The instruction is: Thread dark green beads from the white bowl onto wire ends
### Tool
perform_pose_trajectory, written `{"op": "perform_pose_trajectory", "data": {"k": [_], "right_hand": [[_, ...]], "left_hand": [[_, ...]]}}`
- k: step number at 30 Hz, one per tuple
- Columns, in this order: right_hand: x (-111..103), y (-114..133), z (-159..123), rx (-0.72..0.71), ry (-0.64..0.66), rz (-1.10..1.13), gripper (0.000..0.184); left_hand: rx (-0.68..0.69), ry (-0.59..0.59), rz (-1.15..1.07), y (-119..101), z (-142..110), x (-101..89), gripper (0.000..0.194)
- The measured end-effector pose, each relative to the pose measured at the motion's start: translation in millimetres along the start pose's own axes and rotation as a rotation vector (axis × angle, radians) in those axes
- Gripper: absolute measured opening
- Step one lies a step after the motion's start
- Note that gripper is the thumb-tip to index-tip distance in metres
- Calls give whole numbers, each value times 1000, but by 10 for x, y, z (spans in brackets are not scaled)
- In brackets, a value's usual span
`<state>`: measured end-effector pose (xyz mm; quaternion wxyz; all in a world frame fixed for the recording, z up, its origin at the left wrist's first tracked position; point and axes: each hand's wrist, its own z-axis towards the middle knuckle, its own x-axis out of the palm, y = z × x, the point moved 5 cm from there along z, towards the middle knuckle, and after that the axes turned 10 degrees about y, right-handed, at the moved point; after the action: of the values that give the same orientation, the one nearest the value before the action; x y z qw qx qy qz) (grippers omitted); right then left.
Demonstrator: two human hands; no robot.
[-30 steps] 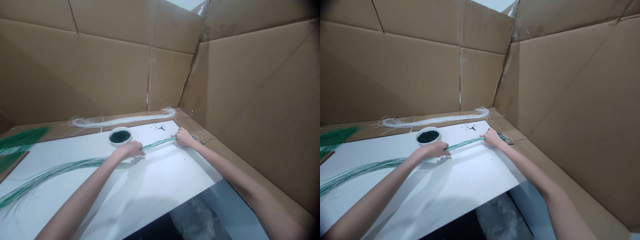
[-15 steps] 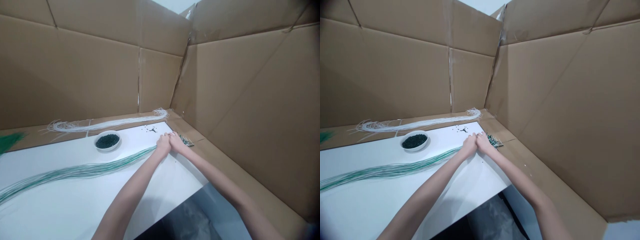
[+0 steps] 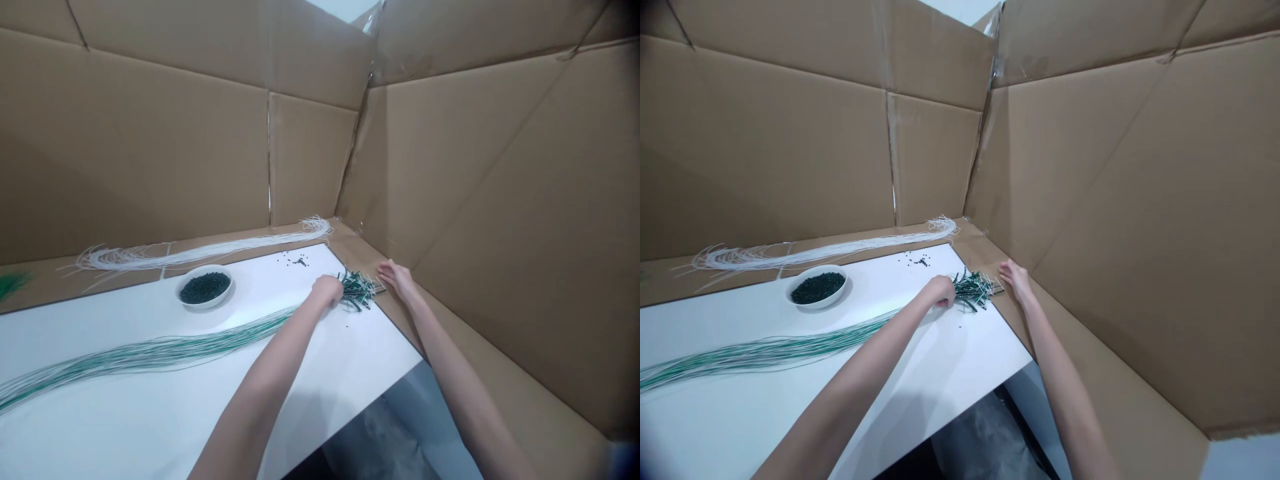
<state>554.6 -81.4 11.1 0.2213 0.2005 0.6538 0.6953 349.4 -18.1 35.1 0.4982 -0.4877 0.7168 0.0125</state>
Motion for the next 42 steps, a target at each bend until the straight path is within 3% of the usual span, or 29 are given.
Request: {"op": "perform_pose_trajectory", "data": {"k": [4,8,11,16,22,27,33,38,42], "right_hand": [[156,-243,24,40,34,33,34],[430,-261,-11,67,129,45,39],[518,-226,-1,67,184,47,38],[377,-177,70,54,134,38,44],[451,-216,2,45,211,52,41],[354,-205,-33,46,155,62,45],[496,-216,-105,56,213,64,41],[268,-93,-38,58,120,53,40],[145,38,-91,79,120,12,29]], "left_hand": [[-105,51,72,77,11,27,15],[-111,16,54,105,-33,49,13],[-113,-7,34,94,-76,49,16],[-98,-7,7,81,-147,59,11],[-75,-22,-38,69,-133,89,9],[-79,-43,-61,106,-75,94,10],[-1,-20,-158,87,33,201,4],[18,-134,-227,134,74,173,24],[54,-206,-306,203,58,44,24]]}}
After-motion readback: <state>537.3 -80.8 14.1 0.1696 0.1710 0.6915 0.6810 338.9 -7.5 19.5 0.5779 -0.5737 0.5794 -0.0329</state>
